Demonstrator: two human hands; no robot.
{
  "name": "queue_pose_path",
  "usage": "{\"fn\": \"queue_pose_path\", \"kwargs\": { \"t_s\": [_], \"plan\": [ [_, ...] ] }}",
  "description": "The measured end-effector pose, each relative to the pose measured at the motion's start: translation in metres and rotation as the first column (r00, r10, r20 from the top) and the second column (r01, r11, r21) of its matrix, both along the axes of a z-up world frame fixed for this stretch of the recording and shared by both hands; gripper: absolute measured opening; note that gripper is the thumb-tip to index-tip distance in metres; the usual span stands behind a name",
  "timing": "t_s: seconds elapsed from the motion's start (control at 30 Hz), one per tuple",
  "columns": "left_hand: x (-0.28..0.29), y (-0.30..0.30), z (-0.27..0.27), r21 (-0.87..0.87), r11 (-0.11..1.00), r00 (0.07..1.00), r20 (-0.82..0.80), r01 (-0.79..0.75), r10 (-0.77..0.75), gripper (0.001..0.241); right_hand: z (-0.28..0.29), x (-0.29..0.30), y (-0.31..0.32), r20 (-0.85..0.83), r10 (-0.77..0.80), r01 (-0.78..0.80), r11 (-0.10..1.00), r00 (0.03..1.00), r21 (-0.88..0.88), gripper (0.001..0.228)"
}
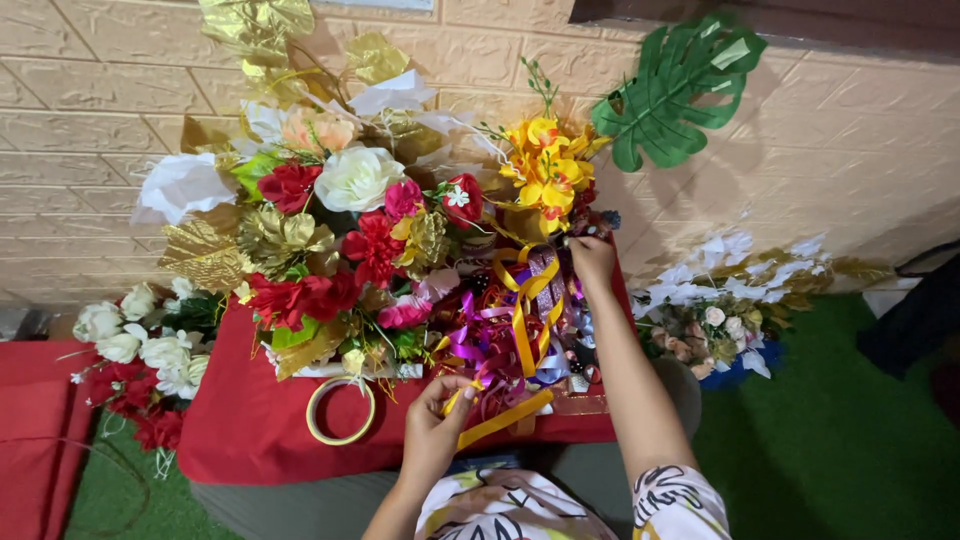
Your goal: The person sits on the floor and arranges decorative items on a red table. They handle a green glittery tube, a white tube, and a yellow ribbon, placing them among artificial flowers and other ribbons.
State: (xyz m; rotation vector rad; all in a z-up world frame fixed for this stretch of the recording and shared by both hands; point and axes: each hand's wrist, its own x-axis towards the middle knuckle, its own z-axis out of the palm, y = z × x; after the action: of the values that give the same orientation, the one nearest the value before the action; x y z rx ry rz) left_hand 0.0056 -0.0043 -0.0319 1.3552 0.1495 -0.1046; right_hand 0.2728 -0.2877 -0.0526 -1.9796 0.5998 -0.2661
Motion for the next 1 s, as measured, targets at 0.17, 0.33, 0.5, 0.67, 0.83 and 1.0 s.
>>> {"fn": "queue_pose_path", "kwargs": {
  "t_s": [0.17, 0.33, 0.5, 0.67, 0.83, 1.0],
  "plan": [
    [0.001, -0.001, 0.000, 0.044, 0.999, 1.000, -0.003, -0.007, 0.007, 0.016, 0.002, 0.005, 0.006, -0.013, -0.007, 0.007, 1.000, 1.000, -0.015, 0.015],
    [0.001, -0.002, 0.003, 0.064, 0.998, 1.000, 0.002, 0.003, -0.003, 0.019, -0.019, 0.019, -0.003, 0.030, 0.003, -0.001, 0.997, 1.000, -0.077, 0.048],
    [0.001, -0.002, 0.005, 0.066, 0.997, 0.999, -0.038, 0.030, -0.028, 0.018, -0.024, 0.029, -0.005, -0.025, -0.041, 0.040, 0.999, 0.999, -0.037, 0.024],
    [0.002, -0.003, 0.000, 0.074, 0.997, 1.000, -0.019, 0.014, -0.012, 0.019, -0.030, 0.037, -0.006, -0.017, -0.030, 0.029, 0.998, 0.999, -0.059, 0.015],
    [0.003, -0.003, -0.002, 0.078, 0.997, 1.000, -0.001, 0.004, -0.004, 0.018, -0.030, 0.037, -0.006, -0.003, -0.021, 0.021, 0.998, 1.000, -0.067, 0.029],
    [0.006, -0.005, -0.004, 0.072, 0.997, 1.000, 0.012, 0.014, -0.015, 0.016, -0.017, 0.029, 0.001, -0.025, 0.028, -0.027, 0.999, 0.999, 0.036, 0.041]
  ]
}}
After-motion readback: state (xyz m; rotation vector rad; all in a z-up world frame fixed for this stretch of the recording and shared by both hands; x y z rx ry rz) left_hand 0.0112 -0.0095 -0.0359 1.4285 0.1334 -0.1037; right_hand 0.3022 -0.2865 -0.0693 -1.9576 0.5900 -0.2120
